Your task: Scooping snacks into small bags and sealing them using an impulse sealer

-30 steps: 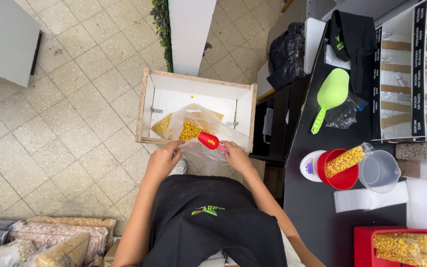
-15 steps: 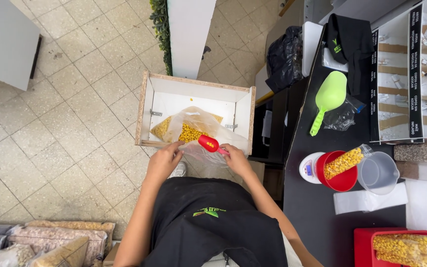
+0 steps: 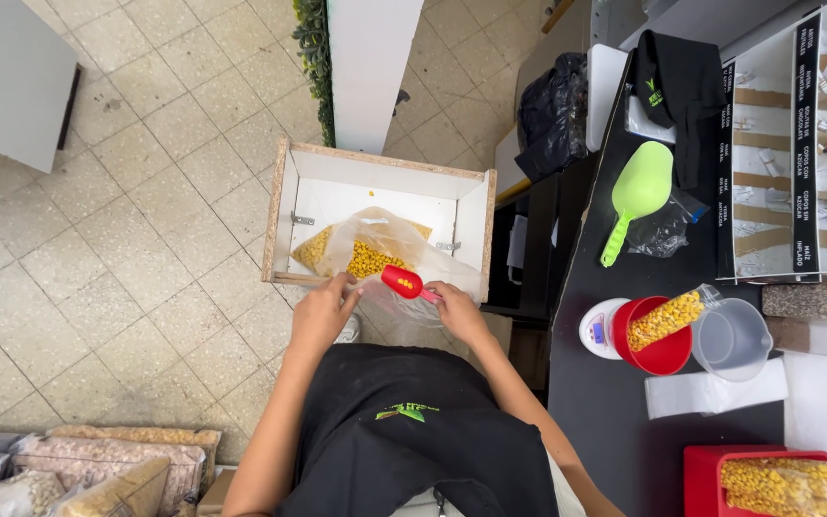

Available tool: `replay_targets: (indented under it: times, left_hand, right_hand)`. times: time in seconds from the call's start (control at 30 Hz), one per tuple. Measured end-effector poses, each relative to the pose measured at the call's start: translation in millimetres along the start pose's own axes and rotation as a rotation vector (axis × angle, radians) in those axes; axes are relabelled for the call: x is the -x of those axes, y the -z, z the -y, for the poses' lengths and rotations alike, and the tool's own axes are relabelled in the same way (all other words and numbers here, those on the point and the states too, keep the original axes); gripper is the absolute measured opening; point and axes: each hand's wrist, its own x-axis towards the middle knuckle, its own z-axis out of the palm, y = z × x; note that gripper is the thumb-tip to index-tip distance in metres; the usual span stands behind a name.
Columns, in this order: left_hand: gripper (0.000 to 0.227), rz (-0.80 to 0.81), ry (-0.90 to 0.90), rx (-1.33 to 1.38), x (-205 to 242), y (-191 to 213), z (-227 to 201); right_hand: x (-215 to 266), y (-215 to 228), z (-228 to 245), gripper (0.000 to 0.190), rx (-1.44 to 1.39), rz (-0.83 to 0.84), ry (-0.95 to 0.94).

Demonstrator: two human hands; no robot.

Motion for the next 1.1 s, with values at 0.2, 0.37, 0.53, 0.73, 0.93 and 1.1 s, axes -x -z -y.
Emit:
replay_targets:
  times: [0.2, 0.37, 0.53, 0.73, 0.93, 1.1]
  left_hand:
    - [0.024, 0.0, -0.005, 0.03, 0.8, 4.4, -3.2]
    - [0.023, 0.0, -0.008, 0.031, -1.2, 0.0, -0.8]
    - [0.022, -0.005, -0.004, 0.019, -3.6, -2.1, 0.9]
    - [0.019, -0.016, -0.011, 0.026, -3.4, -1.3, -0.4]
    - [0.018, -0.023, -0.021, 0.017, -2.7, 1.1, -0.2]
    - [0.018, -0.016, -0.015, 0.015, -2.9, 1.6, 0.4]
  right_hand:
    - [-0.2, 5.2, 6.7, 0.035, -0.007, 0.005, 0.003]
    - [0.8, 7.9, 9.5, 0.034, -0.006, 0.017, -0.003]
    - [1.1, 9.1, 11.7, 0.035, -0.008, 0.03, -0.016]
    - [-3.2, 7.1, 8.1, 0.034, -0.007, 0.031, -0.012]
    - [-2.0, 9.1, 10.6, 0.034, -0.005, 0.036, -0.013]
    - [-2.7, 7.8, 10.0, 0.034, -0.008, 0.035, -0.008]
